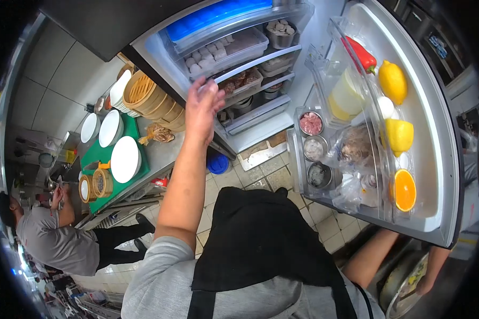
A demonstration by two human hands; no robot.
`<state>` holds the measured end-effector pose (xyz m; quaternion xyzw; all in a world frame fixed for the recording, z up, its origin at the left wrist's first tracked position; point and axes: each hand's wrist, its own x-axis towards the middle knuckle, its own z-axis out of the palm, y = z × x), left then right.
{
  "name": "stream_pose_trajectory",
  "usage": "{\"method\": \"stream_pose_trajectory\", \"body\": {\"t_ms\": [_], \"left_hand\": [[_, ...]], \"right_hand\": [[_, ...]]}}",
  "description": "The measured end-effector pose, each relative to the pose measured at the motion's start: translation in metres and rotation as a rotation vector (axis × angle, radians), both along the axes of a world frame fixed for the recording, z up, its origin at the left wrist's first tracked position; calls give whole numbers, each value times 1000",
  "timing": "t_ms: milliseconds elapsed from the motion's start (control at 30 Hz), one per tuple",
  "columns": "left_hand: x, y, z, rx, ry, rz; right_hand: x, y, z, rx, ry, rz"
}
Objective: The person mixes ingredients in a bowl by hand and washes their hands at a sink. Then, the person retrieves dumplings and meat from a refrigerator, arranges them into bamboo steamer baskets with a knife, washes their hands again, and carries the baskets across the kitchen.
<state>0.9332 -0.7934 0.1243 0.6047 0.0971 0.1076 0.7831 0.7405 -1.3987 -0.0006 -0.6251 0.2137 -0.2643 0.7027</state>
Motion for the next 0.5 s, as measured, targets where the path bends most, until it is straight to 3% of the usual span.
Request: {"method": "stream_pose_trajectory", "body": {"t_ms": [133,167,200,267,333,400,500], "left_hand": [[-41,14,-42,4,152,-30],[-52,18,-50,-4,148,-26],[-63,24,-57,-5,216,-41],[-81,39,-66,-9,281,-65],[-91,48,-74,9,333,-87],[-96,53,-75,10,321,-102],[-107,51,-69,5,297,-118]], "right_hand": [[-51,56,-141,-61,315,-78],[-52,102,-120,-19,464,-204],[-89,68,-185,83,917,201],[-79,149,-140,162,1261,359],[-92,133,-270,-237,834,906],[-17,220,-194,-398,781,923],[101,317,-70,-521,389,861]]}}
